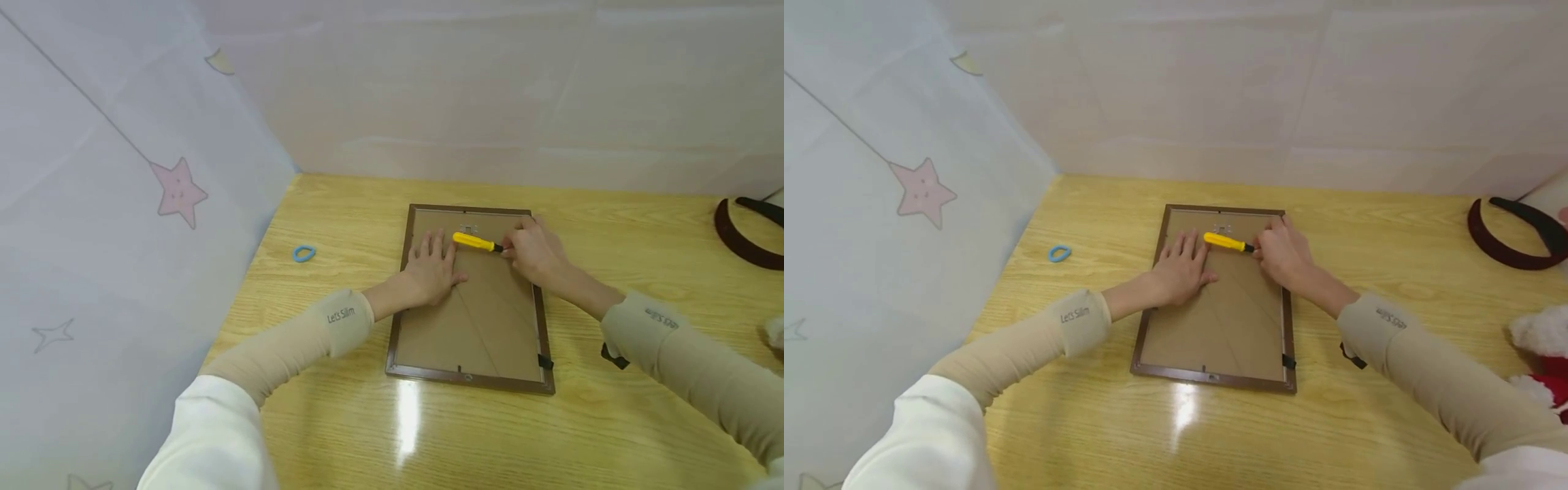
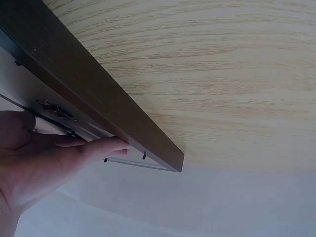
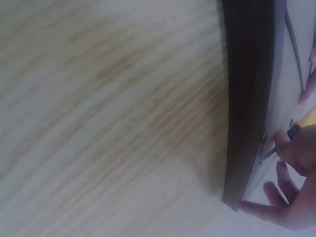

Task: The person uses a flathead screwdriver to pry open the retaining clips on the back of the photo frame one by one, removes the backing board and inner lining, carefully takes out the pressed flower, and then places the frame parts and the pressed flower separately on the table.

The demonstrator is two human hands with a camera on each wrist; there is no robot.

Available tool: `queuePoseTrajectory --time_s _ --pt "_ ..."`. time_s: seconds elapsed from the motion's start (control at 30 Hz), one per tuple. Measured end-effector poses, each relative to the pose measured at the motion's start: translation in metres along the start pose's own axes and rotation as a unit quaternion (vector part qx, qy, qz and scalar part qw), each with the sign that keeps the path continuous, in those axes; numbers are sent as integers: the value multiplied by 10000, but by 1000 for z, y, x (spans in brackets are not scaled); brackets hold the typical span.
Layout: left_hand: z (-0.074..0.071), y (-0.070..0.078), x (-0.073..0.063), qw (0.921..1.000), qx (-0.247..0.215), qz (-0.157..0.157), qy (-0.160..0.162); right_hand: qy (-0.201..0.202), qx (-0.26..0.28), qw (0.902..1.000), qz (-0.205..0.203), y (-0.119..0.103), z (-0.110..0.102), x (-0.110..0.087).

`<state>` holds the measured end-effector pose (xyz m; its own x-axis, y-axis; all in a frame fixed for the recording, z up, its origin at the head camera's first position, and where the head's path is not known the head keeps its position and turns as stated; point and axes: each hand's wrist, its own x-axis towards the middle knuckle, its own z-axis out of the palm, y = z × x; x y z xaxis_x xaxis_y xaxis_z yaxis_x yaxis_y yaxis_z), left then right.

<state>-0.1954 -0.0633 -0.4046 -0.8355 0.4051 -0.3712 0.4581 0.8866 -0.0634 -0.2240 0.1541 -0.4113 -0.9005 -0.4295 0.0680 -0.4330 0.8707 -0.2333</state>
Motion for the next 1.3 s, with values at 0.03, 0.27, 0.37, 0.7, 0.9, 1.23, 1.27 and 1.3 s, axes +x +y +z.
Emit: queuePoseTrajectory --time_s 0.03,0.27,0.37,0.7,0.9,1.23,1.27,1.3 --pt "-1 0 0 10000 -11 -14 -1 30 75 9999 82 0 0 -1" --pt "-2 1 -2 10000 -16 -53 30 158 312 9994 -32 5 4 -5" --pt "-1 1 -4 10000 24 -55 54 257 320 9989 -237 7 9 -6" --pt "0 -1 -4 10000 -45 50 72 659 958 9931 -131 16 15 -12" --pt "3 -2 -1 10000 25 8 94 1047 747 9903 -529 21 18 -12" --pt "2 -2 0 9999 124 -15 105 992 1426 9847 -104 22 14 -16" --pt "2 -2 0 9999 118 -1 102 1083 1454 9834 -90 22 16 -17" --pt "2 -2 -1 9999 119 17 94 1170 1495 9818 -69 22 17 -18"
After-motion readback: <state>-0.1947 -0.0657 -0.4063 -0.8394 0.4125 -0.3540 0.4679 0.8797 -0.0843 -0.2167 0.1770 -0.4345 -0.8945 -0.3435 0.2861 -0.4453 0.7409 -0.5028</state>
